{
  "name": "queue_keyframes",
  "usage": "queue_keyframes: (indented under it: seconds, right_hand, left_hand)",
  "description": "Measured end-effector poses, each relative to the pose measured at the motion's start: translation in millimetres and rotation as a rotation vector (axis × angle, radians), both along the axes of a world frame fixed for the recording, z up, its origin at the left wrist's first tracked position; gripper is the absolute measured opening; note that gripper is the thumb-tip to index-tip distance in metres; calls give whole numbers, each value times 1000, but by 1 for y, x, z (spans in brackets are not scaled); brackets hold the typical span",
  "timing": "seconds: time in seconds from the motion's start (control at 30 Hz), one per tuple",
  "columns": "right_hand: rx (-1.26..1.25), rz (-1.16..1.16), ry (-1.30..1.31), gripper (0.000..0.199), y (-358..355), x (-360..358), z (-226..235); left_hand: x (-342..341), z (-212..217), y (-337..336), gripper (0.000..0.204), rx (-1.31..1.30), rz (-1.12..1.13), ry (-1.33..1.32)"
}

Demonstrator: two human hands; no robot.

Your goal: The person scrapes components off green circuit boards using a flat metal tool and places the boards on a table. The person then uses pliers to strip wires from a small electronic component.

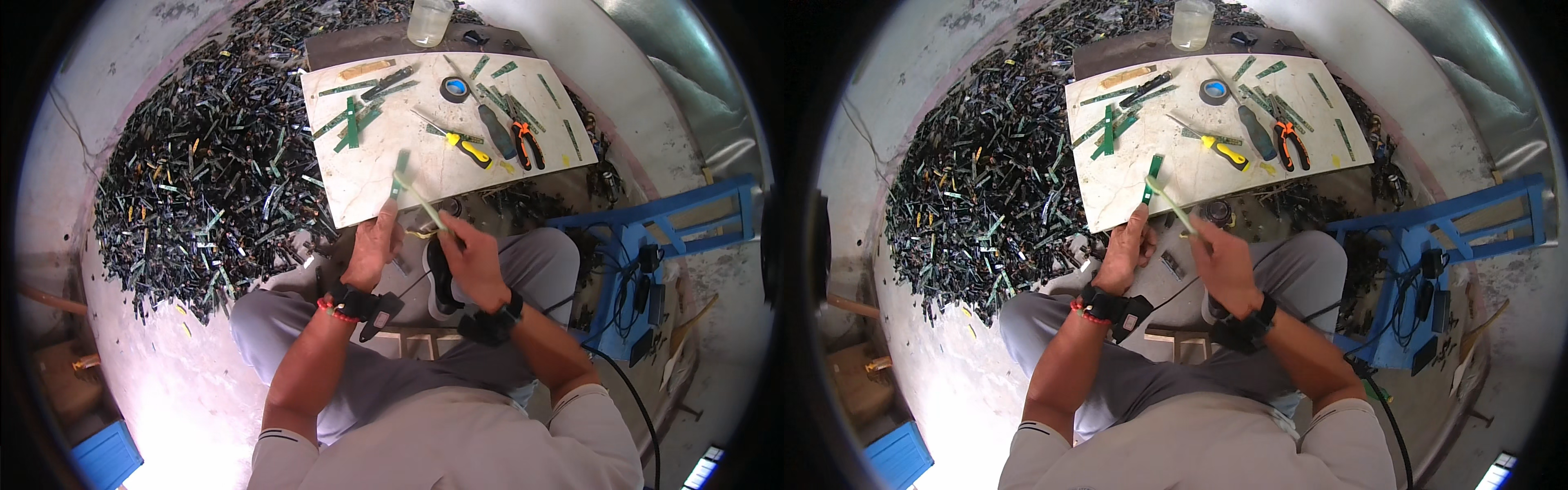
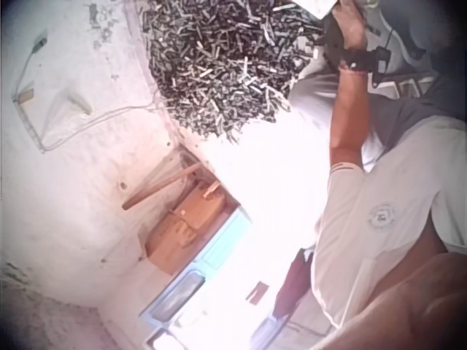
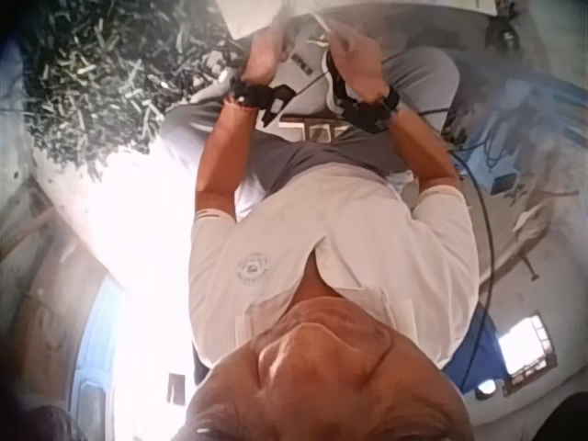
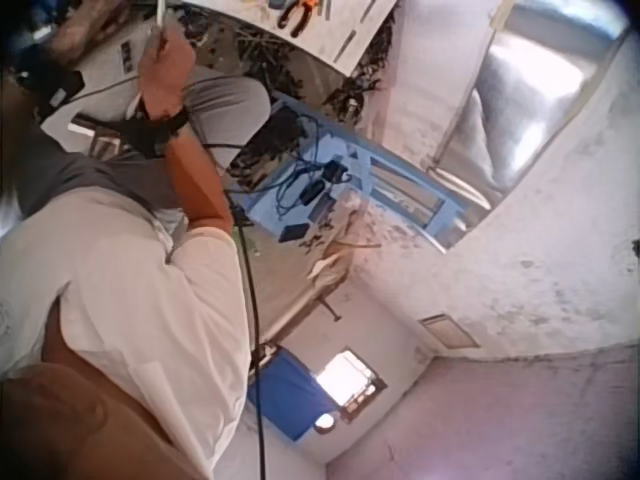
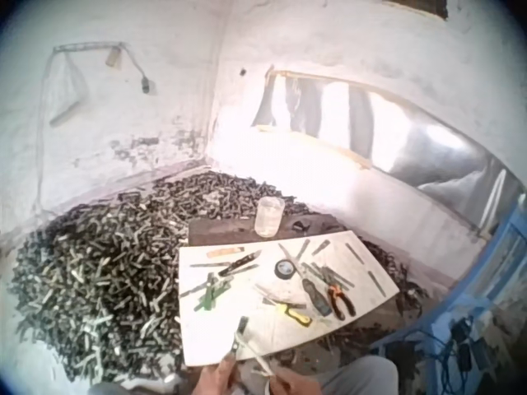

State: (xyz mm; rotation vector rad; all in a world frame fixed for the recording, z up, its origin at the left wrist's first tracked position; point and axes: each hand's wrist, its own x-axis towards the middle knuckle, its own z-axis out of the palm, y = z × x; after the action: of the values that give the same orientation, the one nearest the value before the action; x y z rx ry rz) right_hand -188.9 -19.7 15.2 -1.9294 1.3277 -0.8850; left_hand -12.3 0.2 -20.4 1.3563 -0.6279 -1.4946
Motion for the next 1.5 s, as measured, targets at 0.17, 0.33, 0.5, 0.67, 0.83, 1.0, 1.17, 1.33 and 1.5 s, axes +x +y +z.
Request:
queue_keyframes:
  seconds: [0.17, 0.33, 0.5, 0.67, 0.83, 1.0, 1.17, 1.33, 1.5]
  right_hand:
    - [47, -57, 6, 26, -29, 3, 11]
    - [5, -37, 8, 27, -9, -1, 2]
    - [91, -17, -118, 28, 16, -8, 11]
    - [28, 100, -50, 25, -51, 13, 42]
    - [-48, 411, 32, 26, -96, 33, 33]
    - [-171, 475, 261, 28, -99, 35, 19]
    - [-134, 451, 321, 26, -96, 35, 21]
    - [-85, 383, 368, 19, -94, 32, 24]
    - [187, 328, 187, 26, -82, 17, 11]
  left_hand:
    - [-1, -3, -1, 59, -14, 3, -52]
    - [3, 0, -1, 57, -13, -47, -27]
    - [6, -5, 2, 55, -18, -71, -45]
    - [4, 14, 3, 53, -49, -48, -16]
    - [5, 7, 4, 52, -28, -34, 4]
    - [6, 16, 5, 54, -20, -35, 11]
    - [8, 17, 7, 59, 8, -58, 13]
    - [11, -4, 5, 62, 73, -61, 105]
    - [13, -1, 7, 64, 54, -88, 92]
